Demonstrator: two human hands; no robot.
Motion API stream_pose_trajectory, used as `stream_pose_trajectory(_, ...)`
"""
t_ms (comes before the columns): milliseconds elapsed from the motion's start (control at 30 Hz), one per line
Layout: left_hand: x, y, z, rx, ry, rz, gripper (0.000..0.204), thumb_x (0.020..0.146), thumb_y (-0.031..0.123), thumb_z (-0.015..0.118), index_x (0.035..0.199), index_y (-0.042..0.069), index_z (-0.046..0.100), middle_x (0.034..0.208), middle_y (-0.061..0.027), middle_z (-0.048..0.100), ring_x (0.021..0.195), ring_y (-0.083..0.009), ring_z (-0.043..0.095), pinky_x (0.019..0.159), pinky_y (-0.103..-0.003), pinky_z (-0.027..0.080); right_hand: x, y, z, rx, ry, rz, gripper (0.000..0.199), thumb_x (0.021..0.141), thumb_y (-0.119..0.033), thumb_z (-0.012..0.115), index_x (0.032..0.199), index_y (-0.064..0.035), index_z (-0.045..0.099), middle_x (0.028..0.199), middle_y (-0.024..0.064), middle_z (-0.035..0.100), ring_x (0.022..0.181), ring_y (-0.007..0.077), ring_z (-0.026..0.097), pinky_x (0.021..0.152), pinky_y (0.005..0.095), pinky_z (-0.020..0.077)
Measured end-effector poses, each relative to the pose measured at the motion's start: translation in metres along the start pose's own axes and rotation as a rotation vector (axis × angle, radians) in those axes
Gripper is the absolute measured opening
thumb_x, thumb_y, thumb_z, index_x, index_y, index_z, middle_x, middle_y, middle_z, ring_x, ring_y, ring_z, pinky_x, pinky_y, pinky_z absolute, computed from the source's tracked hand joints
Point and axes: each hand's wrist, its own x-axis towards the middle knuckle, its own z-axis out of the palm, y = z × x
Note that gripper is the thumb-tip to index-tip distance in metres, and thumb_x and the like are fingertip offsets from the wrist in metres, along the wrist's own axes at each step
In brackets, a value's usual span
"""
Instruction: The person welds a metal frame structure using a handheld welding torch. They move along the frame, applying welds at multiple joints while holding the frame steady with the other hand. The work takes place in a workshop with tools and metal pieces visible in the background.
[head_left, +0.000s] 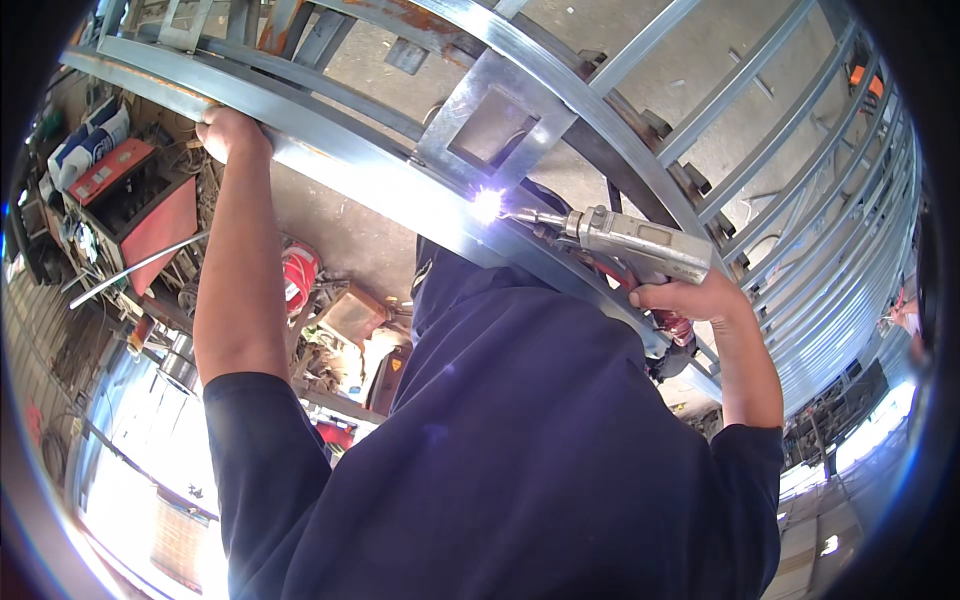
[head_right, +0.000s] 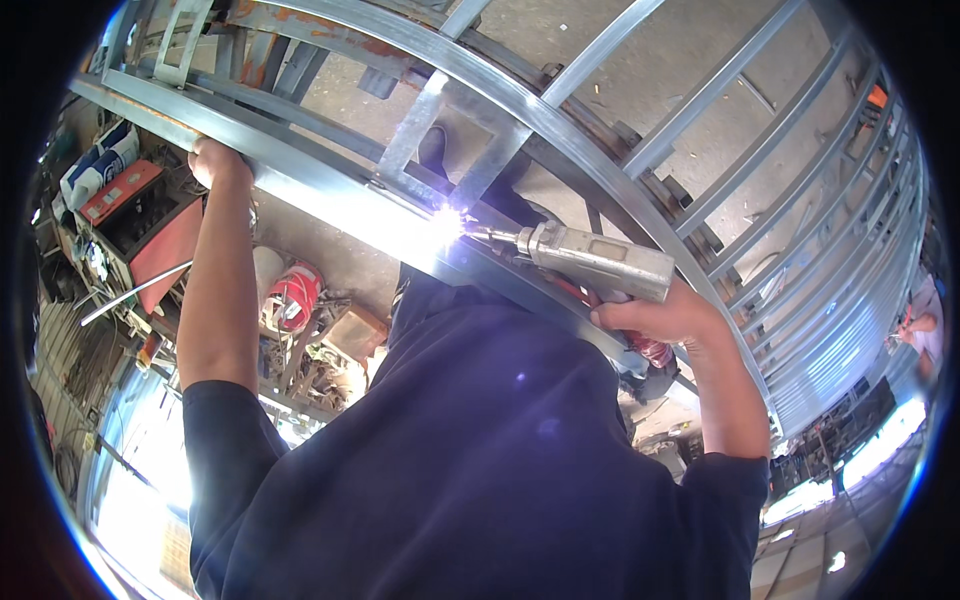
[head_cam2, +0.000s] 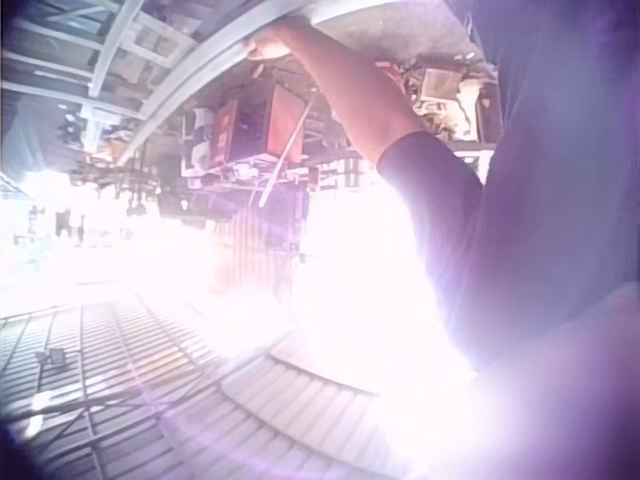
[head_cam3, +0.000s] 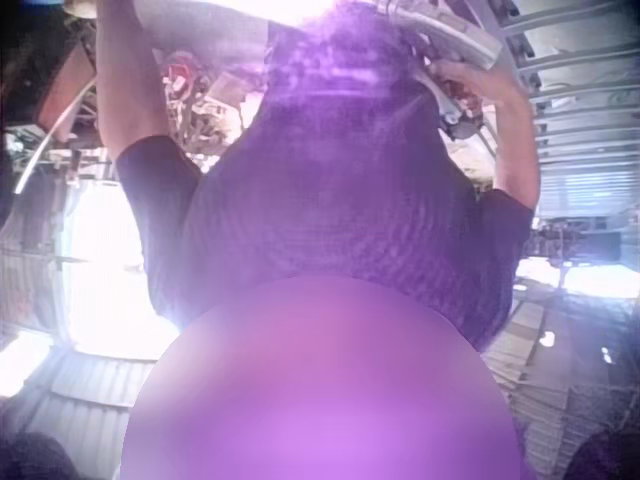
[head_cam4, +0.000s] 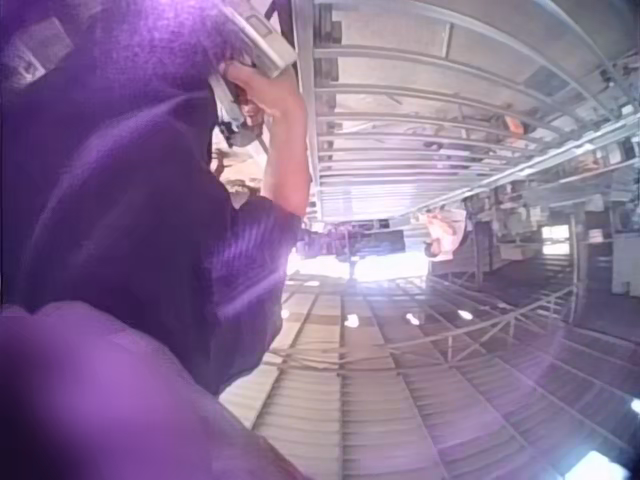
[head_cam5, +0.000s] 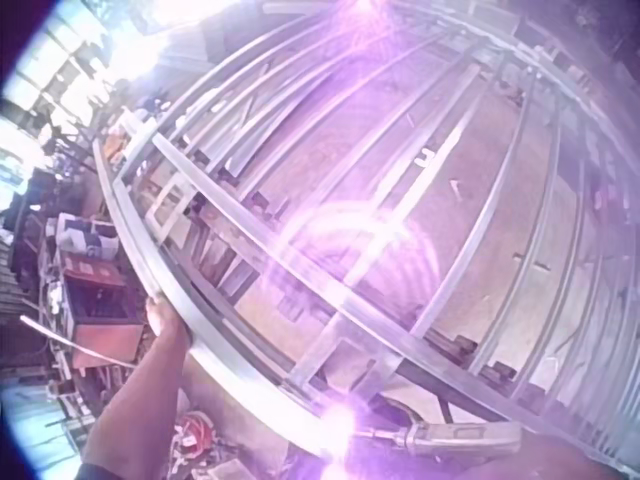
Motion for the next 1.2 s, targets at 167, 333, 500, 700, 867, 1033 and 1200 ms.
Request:
stream_pose_trajectory(167,-0.004,0.002,0.0,-0.012,0.007,0.01,0.056,0.104,0.032,0.036,0.144,-0.003,0.054,0.134,-0.0264,0.066,0.113,-0.0396,0.07,0.095,-0.047,0.06,-0.001,-0.001,0.001,0.051,0.006,-0.041,0.057,0.077,-0.009,0.083,0.131,-0.0044,0.065,0.11,0.0038,0.07,0.103,0.0161,0.063,0.092,0.0328,0.0523)
stream_pose_trajectory(333,-0.009,0.006,0.0,0.015,0.01,0.009,0.055,0.105,0.032,0.035,0.142,-0.004,0.055,0.133,-0.0264,0.067,0.111,-0.0398,0.07,0.095,-0.047,0.06,-0.003,0.001,0.002,0.053,0.01,0.013,0.063,0.077,-0.009,0.084,0.136,-0.0038,0.062,0.114,0.0049,0.07,0.107,0.0173,0.064,0.096,0.0333,0.0519)
stream_pose_trajectory(500,0.007,-0.004,0.001,0.042,0.024,0.02,0.055,0.105,0.033,0.035,0.14,-0.003,0.057,0.131,-0.026,0.068,0.111,-0.0395,0.071,0.095,-0.047,0.06,-0.001,0.009,-0.002,0.043,-0.029,-0.081,0.067,0.077,-0.009,0.085,0.139,-0.0022,0.06,0.124,0.0074,0.069,0.114,0.0196,0.063,0.101,0.0347,0.0501)
stream_pose_trajectory(700,0.001,-0.001,0.003,0.001,0.025,0.019,0.053,0.106,0.032,0.035,0.139,-0.003,0.058,0.13,-0.0254,0.068,0.11,-0.0395,0.071,0.094,-0.047,0.06,-0.005,0.01,-0.002,0.041,-0.003,-0.044,0.069,0.077,-0.01,0.087,0.139,-0.0027,0.061,0.123,0.0072,0.07,0.113,0.0194,0.062,0.101,0.0349,0.0501)
stream_pose_trajectory(867,-0.006,0.003,0.0,0.005,0.02,0.02,0.053,0.105,0.03,0.036,0.141,-0.003,0.058,0.131,-0.0246,0.068,0.111,-0.038,0.071,0.094,-0.046,0.061,-0.009,0.007,-0.007,-0.019,-0.034,-0.036,0.065,0.076,-0.014,0.091,0.135,-0.0043,0.064,0.11,0.0045,0.073,0.099,0.0167,0.065,0.088,0.0327,0.0535)
stream_pose_trajectory(1033,-0.005,0.004,0.0,0.008,0.021,0.017,0.054,0.105,0.031,0.036,0.142,-0.001,0.058,0.132,-0.023,0.068,0.111,-0.0375,0.071,0.095,-0.046,0.06,-0.013,-0.009,-0.009,0.04,-0.029,-0.016,0.054,0.078,-0.008,0.083,0.129,-0.0056,0.066,0.102,0.0021,0.072,0.095,0.012,0.064,0.084,0.0296,0.0535)
stream_pose_trajectory(1200,-0.013,0.008,0.001,-0.078,-0.008,-0.003,0.054,0.105,0.031,0.035,0.143,0.0,0.057,0.135,-0.0222,0.067,0.113,-0.0377,0.07,0.097,-0.047,0.06,0.002,-0.006,-0.003,-0.005,-0.078,-0.076,0.046,0.079,-0.009,0.083,0.122,-0.0038,0.068,0.102,0.003,0.071,0.096,0.0148,0.064,0.087,0.0308,0.0529)
